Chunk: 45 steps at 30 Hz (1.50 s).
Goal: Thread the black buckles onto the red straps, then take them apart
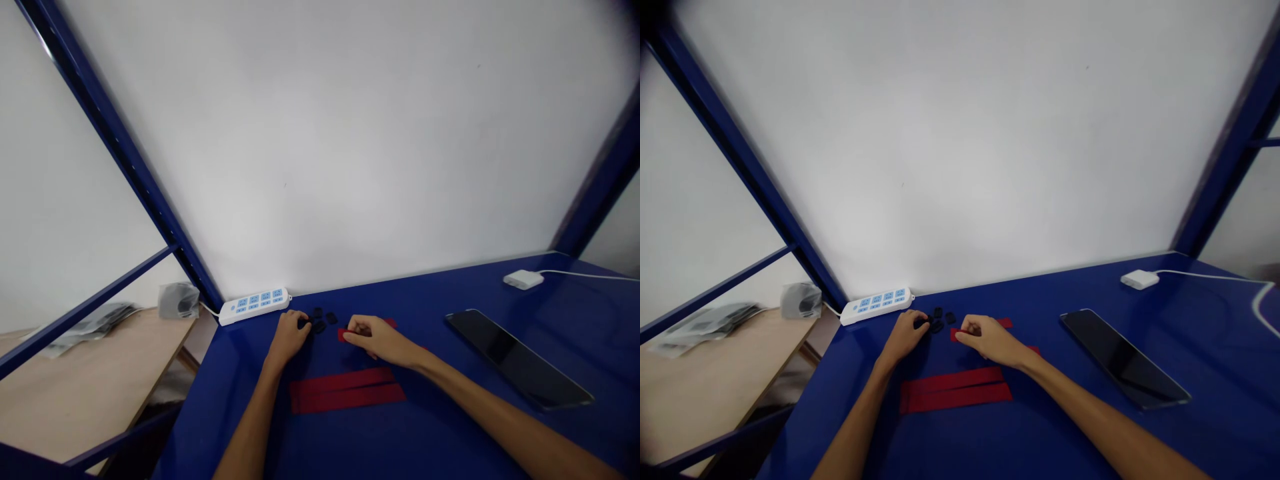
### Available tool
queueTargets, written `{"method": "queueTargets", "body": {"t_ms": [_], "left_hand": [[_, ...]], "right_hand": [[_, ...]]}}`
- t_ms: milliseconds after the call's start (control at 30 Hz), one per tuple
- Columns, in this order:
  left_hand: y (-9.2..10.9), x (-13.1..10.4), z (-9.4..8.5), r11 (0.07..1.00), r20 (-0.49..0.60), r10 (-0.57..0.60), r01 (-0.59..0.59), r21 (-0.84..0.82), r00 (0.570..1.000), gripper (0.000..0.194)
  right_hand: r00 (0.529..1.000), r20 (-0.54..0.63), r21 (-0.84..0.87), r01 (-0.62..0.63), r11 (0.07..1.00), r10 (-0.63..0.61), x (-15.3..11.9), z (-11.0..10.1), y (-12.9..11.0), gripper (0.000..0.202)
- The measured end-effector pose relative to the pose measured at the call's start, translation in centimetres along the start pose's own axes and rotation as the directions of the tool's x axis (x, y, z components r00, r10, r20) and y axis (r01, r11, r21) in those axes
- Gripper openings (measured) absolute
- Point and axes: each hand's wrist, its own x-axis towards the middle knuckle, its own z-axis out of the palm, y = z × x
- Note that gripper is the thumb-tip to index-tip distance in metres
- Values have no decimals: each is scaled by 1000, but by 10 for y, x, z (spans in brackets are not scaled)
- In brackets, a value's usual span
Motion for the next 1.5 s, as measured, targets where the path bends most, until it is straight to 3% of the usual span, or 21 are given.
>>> {"method": "queueTargets", "body": {"t_ms": [300,500,633,733,833,967,1133,1333,1400,1500], "left_hand": [[8,-1,4,995,17,-29,28,96,999,6],[16,-2,2,992,-24,-15,18,123,1000,19],[29,-6,-5,997,-32,5,-3,83,999,24],[49,-14,-7,991,-22,63,-65,-115,998,25],[70,-21,-5,890,46,89,-59,-453,995,29],[83,-24,1,732,108,51,36,-680,993,29],[77,-20,5,568,152,10,120,-814,988,34],[78,-21,-1,186,384,9,376,-908,923,45],[79,-22,-2,138,414,11,409,-902,910,42],[79,-22,-1,142,411,7,406,-903,911,39]], "right_hand": [[1000,-23,-18,16,1000,-16,-1,1,-4,40],[996,-63,-16,64,998,-65,-2,1,-8,39],[991,-122,23,56,998,-52,0,3,-8,41],[986,-159,44,52,998,-45,1,3,-9,44],[982,-180,51,66,997,-55,2,1,-10,45],[981,-183,64,83,995,-70,1,0,-9,43],[982,-178,52,80,995,-69,-1,-1,-14,42],[986,-136,75,111,991,-100,-2,0,-19,41],[983,-140,72,127,989,-116,-2,0,-19,39],[980,-156,56,136,989,-126,-1,0,-17,39]]}}
